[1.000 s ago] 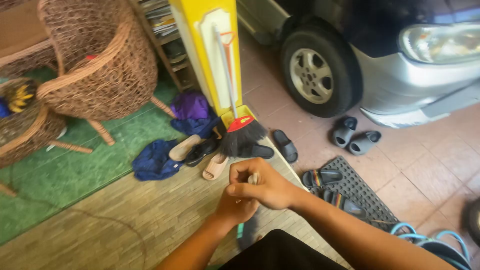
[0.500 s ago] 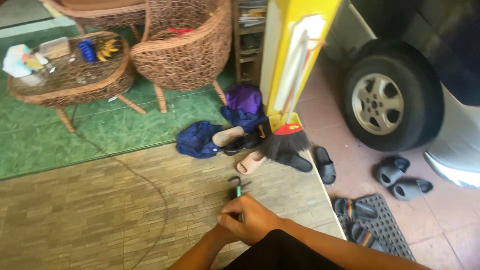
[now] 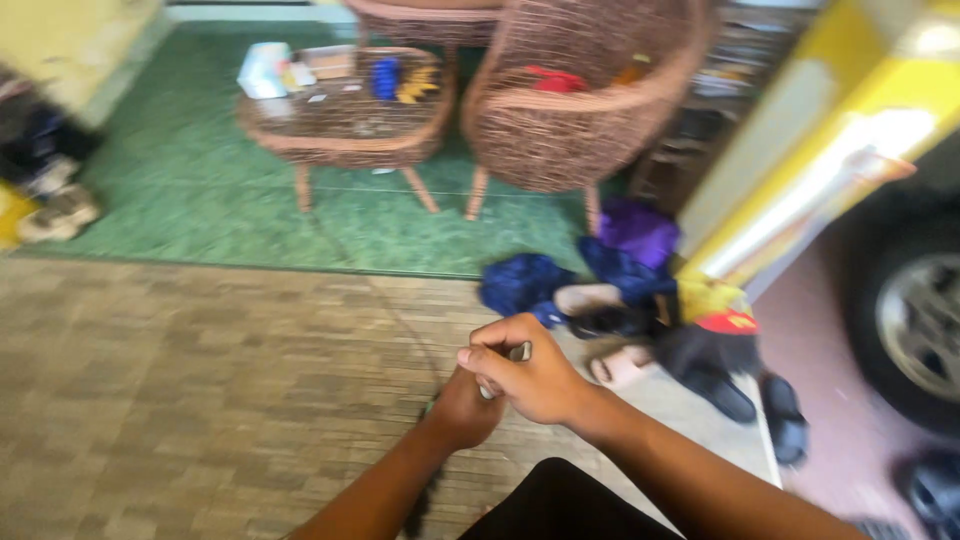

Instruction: Repairing or assembling a handheld brush by attaching a handle to the brush head.

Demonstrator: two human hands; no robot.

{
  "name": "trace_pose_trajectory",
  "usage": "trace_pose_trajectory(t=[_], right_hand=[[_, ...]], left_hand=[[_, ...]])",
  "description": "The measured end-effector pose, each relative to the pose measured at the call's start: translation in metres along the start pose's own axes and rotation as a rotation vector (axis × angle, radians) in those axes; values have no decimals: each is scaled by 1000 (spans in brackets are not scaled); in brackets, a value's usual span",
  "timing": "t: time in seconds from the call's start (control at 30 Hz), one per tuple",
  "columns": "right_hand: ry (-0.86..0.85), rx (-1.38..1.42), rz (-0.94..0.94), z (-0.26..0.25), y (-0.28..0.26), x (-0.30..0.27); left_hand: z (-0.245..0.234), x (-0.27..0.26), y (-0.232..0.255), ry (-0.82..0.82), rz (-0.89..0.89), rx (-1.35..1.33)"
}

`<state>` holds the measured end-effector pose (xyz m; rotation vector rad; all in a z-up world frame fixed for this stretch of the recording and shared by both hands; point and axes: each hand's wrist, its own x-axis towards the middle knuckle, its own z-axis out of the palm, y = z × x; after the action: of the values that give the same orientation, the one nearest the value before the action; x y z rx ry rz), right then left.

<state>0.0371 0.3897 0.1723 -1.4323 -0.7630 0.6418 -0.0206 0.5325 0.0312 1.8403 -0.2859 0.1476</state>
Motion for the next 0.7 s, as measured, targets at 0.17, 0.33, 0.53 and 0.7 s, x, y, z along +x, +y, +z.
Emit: trace_pose_trajectory(t=[0.17,0.33,0.53,0.7], right_hand=[[-140,132,-68,81,1,83],[-298,139,-6,139,14,151],[-479,187,21,207,30,251],[-630,110,52,258,57,352]], left_hand=[[-120,-38,18,161,30,120],[-180,-75,-11,278,-225,147],[-252,-99,-35,535,-288,158],[-323,-98,-97,648,-359,358]])
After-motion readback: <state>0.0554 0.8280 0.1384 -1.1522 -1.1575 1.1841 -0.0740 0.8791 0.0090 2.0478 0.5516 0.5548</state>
